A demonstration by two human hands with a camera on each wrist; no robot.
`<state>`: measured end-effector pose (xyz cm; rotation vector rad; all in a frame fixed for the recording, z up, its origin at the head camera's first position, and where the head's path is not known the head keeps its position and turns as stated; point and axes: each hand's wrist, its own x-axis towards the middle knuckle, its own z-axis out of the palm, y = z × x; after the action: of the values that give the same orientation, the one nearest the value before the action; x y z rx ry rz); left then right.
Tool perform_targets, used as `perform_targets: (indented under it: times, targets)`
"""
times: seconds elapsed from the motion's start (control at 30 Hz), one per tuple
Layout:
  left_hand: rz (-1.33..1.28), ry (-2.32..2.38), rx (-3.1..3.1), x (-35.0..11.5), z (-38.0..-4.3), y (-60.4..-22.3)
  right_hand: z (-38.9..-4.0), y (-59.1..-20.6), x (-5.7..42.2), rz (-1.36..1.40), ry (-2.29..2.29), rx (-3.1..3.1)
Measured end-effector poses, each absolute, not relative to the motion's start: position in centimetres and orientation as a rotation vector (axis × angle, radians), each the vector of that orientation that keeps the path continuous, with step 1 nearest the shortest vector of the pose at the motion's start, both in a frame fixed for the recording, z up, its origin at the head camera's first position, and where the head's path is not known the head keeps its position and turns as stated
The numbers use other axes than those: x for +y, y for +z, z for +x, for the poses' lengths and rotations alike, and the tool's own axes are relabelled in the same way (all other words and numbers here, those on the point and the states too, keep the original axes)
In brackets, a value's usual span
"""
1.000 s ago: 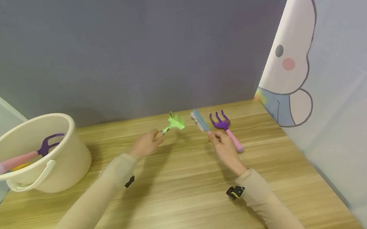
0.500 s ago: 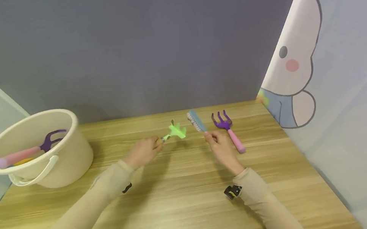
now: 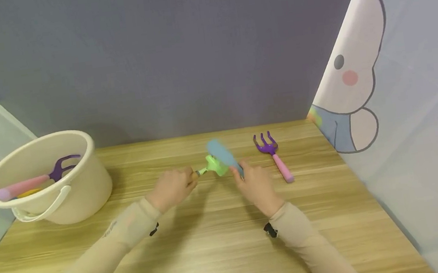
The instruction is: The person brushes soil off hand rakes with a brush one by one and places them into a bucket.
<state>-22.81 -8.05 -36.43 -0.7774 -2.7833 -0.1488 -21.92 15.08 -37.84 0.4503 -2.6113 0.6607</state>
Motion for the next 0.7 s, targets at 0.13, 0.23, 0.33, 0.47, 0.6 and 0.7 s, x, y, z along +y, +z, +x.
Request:
perform_targets:
  times: [0.13, 0.23, 0.33, 0.47, 0.6, 0.7]
  targets:
    - [-0.758, -0.150, -2.793, -7.7, -22.0, -36.0, -21.8, -38.2, 14.3, 0.529, 0.382, -2.544]
    - [-0.725, -0.150, -2.829, -7.4, -21.4, -35.6, -22.0, -38.6, 13.9, 0.557, 0.178, -2.446]
    - [-0.691, -0.159, -2.832, -7.2, -21.0, -35.5, -22.4, -39.0, 13.6, 0.569, 0.041, -2.357]
    - [-0.678, -0.175, -2.816, -7.0, -20.6, -35.3, -22.9, -39.5, 13.4, 0.603, -0.092, -2.250]
    - [-0.692, -0.177, -2.792, -7.0, -20.4, -35.3, -23.0, -39.6, 13.2, 0.627, -0.144, -2.192]
    - [-0.697, -0.175, -2.769, -7.0, -20.3, -35.4, -23.0, -39.6, 13.0, 0.630, -0.171, -2.181]
